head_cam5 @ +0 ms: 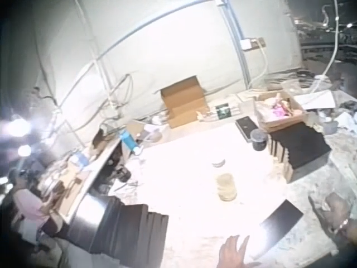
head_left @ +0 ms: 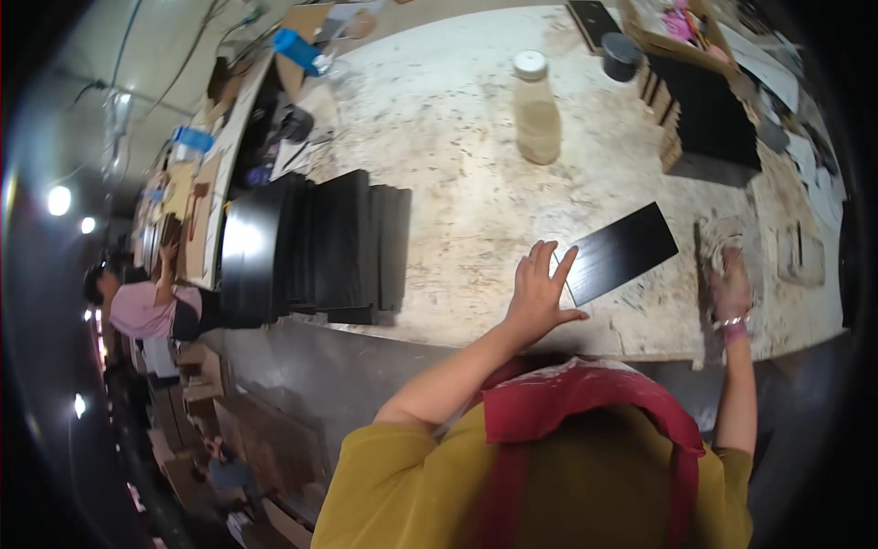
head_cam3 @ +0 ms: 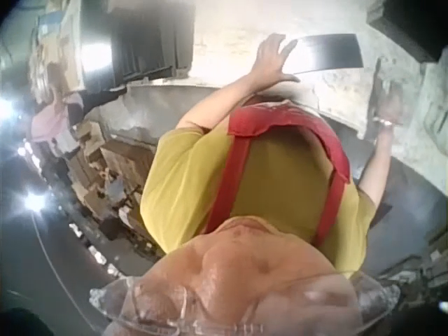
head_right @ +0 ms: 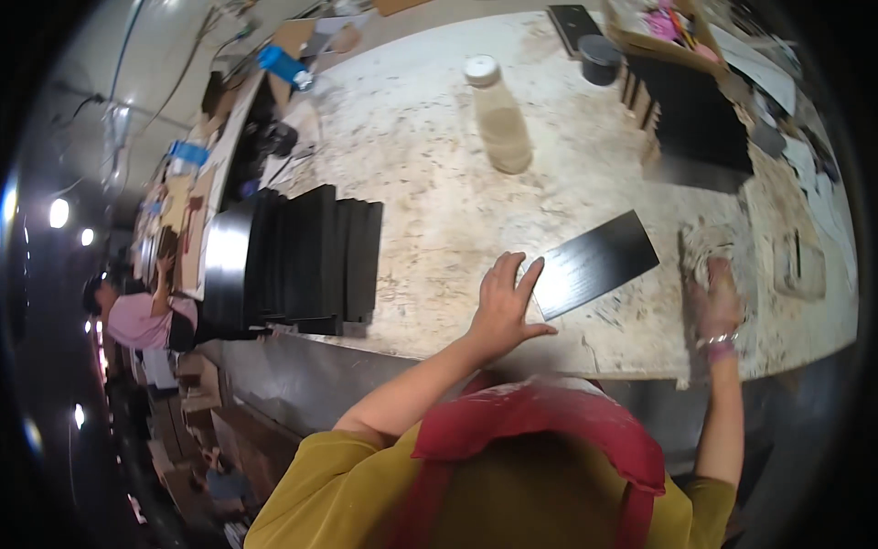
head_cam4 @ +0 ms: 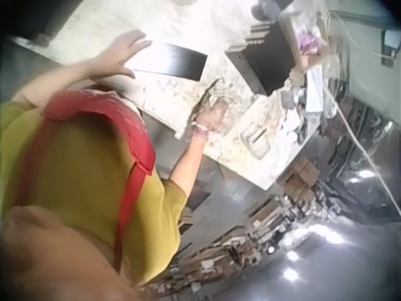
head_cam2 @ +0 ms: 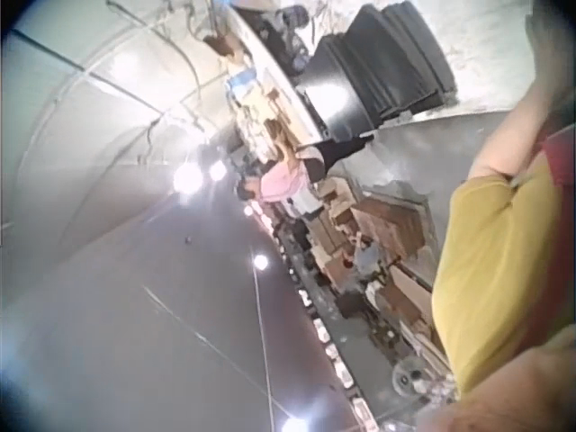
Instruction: The person cleans wood pieces with a cloth and applies a dark stain to small holes using a cotton swab.
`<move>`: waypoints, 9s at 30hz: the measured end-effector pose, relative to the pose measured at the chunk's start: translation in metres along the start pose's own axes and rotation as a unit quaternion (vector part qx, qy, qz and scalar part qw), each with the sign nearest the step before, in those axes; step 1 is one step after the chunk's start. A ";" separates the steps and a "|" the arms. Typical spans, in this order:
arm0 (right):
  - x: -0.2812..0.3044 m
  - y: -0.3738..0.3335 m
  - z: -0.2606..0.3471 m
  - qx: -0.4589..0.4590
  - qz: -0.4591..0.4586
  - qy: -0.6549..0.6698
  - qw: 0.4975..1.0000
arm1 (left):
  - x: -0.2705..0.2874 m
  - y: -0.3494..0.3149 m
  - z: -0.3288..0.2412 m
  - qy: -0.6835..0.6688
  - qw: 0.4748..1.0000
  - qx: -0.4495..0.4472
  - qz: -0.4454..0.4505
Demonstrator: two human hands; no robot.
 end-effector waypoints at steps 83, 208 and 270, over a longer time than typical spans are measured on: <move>-0.046 -0.047 0.177 0.269 0.129 0.018 0.954 | 0.038 0.076 0.073 -0.086 0.981 0.086 0.152; -0.001 -0.013 0.004 0.028 -0.117 0.105 0.987 | 0.046 0.081 0.012 -0.917 0.383 0.110 -0.029; 0.027 0.002 0.148 0.210 0.191 0.148 0.948 | -0.021 -0.028 -0.046 -0.686 0.571 0.370 -0.258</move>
Point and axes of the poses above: each hand's wrist, its own y-axis towards the middle knuckle, its own x-axis out of the back of the hand, z = x × y, the point moved 4 cm from there along y, towards the middle knuckle, and after that the axes turned 13 degrees about -x, right-handed, at the moved point
